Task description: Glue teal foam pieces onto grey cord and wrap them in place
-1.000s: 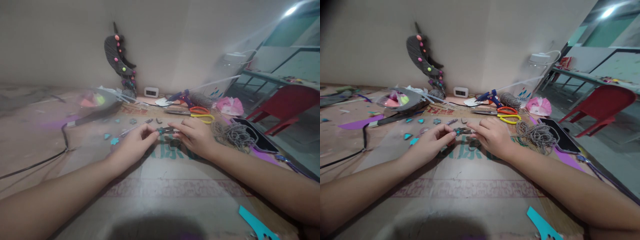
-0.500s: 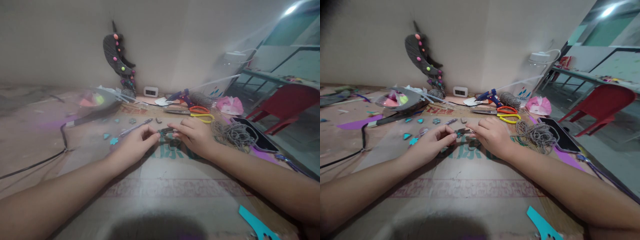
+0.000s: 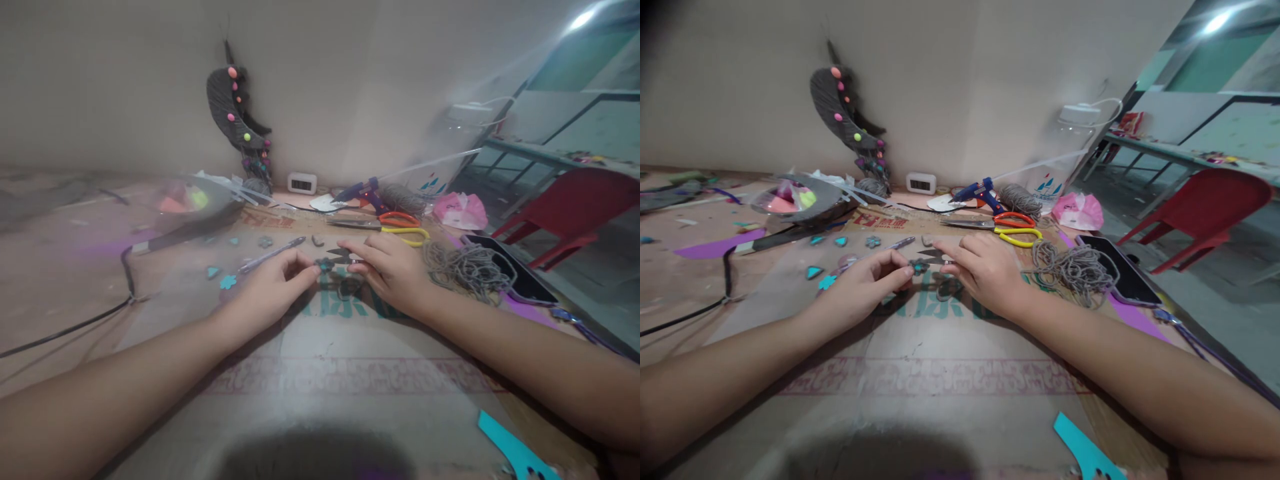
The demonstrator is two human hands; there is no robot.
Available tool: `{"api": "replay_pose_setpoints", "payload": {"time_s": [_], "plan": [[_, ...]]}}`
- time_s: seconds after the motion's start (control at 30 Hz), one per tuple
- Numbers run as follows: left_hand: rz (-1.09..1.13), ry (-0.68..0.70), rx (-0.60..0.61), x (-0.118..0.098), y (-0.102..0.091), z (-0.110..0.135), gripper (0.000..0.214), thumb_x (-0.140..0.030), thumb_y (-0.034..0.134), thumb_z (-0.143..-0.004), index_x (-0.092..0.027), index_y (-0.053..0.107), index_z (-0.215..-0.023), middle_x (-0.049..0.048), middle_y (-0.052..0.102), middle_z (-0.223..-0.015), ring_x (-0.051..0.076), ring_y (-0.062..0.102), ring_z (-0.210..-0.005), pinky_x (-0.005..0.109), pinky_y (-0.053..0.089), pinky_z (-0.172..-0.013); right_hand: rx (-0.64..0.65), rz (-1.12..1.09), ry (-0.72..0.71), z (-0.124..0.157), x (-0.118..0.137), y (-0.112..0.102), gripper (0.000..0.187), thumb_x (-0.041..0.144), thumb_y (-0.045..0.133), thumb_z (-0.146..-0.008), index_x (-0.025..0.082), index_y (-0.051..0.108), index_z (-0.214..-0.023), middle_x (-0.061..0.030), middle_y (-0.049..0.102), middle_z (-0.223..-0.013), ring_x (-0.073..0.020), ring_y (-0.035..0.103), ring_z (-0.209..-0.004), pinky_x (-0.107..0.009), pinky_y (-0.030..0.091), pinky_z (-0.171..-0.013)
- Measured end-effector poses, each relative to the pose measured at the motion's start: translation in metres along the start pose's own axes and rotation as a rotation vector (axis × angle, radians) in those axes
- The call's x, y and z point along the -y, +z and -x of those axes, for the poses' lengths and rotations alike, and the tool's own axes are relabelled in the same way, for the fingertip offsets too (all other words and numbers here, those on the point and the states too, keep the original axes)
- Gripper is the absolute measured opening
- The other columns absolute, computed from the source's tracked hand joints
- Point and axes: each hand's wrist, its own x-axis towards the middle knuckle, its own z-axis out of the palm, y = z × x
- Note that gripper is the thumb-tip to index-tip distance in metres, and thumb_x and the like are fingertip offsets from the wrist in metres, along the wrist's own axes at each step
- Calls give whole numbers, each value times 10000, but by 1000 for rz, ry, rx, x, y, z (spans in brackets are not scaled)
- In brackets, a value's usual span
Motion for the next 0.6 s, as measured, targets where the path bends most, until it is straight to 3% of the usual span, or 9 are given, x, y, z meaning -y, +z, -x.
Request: {"api": "replay_pose_setpoints", "payload": {"time_s": [0.6], "plan": [[19, -9, 1, -1, 0, 0, 247, -435, 596, -927, -209, 577, -829, -4, 633, -766, 165, 575, -730, 315, 429, -697, 29, -4, -47, 1, -3, 2, 289, 322, 524, -1032, 196, 753, -1156, -17, 562, -684, -175, 455, -685, -321, 308, -638]]}}
